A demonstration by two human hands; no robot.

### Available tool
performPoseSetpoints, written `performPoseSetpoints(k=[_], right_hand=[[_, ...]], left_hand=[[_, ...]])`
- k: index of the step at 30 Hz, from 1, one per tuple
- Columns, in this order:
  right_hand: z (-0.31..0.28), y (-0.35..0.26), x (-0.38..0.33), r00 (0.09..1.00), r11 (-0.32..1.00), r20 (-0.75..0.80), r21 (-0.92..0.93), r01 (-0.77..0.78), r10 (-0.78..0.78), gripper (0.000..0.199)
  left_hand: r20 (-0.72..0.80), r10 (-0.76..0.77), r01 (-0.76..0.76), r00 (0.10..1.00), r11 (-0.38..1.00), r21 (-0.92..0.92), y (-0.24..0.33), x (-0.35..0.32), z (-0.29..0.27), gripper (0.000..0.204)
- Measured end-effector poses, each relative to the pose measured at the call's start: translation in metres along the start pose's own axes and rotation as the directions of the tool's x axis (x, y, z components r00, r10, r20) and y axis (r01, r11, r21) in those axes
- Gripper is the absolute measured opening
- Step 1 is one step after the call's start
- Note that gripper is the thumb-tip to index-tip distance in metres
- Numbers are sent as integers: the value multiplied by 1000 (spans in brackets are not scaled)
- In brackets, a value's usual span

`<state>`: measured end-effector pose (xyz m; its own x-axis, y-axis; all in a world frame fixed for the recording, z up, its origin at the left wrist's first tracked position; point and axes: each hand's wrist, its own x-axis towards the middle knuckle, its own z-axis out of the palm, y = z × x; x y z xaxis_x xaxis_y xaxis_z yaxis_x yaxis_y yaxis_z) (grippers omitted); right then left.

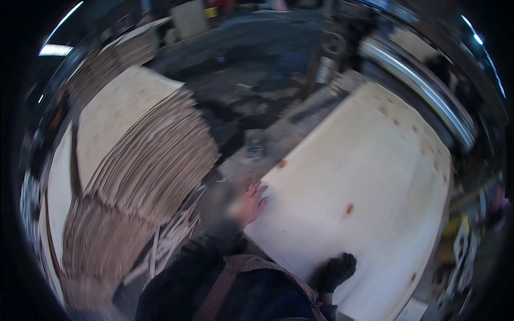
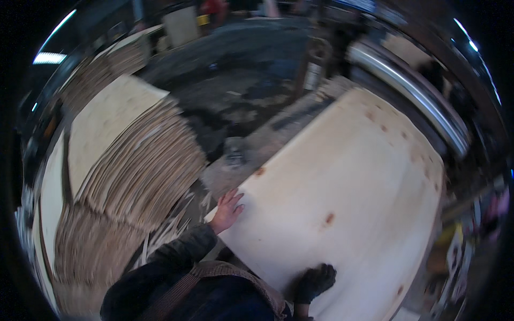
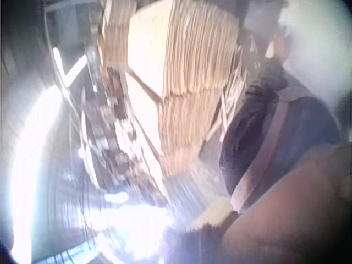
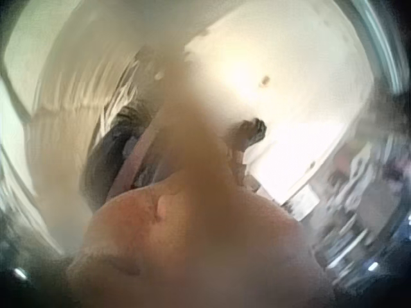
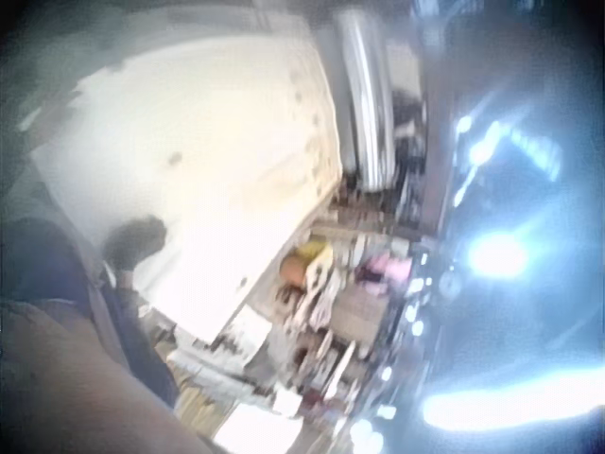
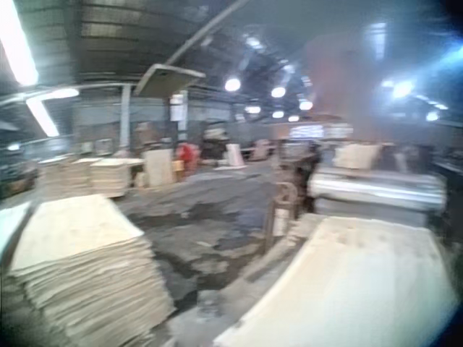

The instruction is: The person uses a wooden pole to guide thin sheets of wood into a rolling machine, then retrieves a stack of sheets from a pallet and feeds them individually through the rollers.

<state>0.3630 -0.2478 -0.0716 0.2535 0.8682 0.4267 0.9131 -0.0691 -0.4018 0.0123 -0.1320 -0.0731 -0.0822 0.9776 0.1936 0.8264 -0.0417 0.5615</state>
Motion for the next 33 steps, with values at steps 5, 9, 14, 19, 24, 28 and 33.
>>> performPoseSetpoints(k=[5,9,14,19,24,28,33], right_hand=[[13,0,5,999,984,-10,-173,49,-52,35],[36,9,-2,999,997,15,59,40,-41,41],[36,-54,1,992,965,108,260,37,-67,45],[46,-96,-25,988,949,66,296,111,-136,43],[38,-125,-38,994,955,84,293,44,-72,40],[44,-127,-51,995,945,102,323,-45,13,42],[50,-133,-57,999,970,41,242,-28,19,42]], left_hand=[[-77,-243,246,967,969,32,-41,-54,-49,42],[-73,-306,233,949,839,-492,-85,-101,-76,41],[-47,-359,360,932,933,22,-129,-117,-95,40],[95,-332,341,939,933,-114,-139,-93,-113,39],[155,-174,181,972,983,-38,-179,-67,-100,41],[282,-258,274,924,962,-17,-175,-48,-101,41],[324,-129,168,937,981,-95,-189,-35,-93,45]])
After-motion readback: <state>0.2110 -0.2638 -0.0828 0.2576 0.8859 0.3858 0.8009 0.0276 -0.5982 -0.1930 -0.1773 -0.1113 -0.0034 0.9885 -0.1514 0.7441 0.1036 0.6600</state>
